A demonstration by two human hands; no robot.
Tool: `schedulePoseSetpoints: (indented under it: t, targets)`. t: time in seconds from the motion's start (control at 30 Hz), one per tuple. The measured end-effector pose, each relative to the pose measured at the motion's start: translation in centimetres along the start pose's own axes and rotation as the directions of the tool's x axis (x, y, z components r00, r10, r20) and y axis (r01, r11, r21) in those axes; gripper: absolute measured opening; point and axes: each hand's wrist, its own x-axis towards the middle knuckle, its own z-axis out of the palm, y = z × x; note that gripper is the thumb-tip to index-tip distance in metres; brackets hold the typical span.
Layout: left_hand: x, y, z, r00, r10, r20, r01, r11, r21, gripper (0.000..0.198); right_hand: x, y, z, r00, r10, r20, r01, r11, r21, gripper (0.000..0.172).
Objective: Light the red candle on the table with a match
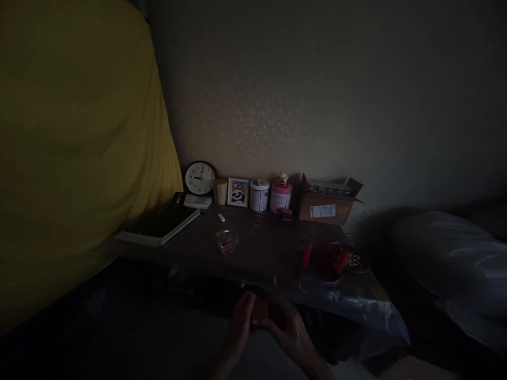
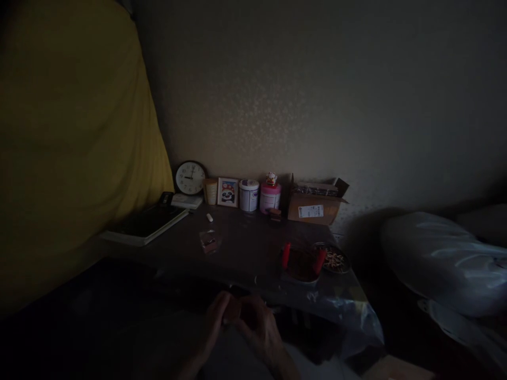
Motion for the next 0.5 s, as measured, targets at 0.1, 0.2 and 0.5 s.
schedulePoseSetpoints:
  t: [0.1,0.2,0.5]
  targets:
    - [-0.12,0.64,-0.09,0.996,0.065,0.064,-0.065,0.998,0.008,0.045,0.09,0.31,-0.23,0.999,0.034,-0.020,-0.033,0.997,0.065,0.031]
    - [0.14,0.56,-0.25,0.987,0.141,0.070,-0.142,0.990,0.010,0.042,0.21,0.80,-0.52,0.997,0.054,-0.059,-0.048,0.994,0.098,0.037]
    - [0.37,0.40,0.06,0.972,0.159,0.171,-0.165,0.986,0.020,0.035,0.39,0.98,-0.60,0.993,0.109,-0.053,-0.100,0.984,0.146,0.033]
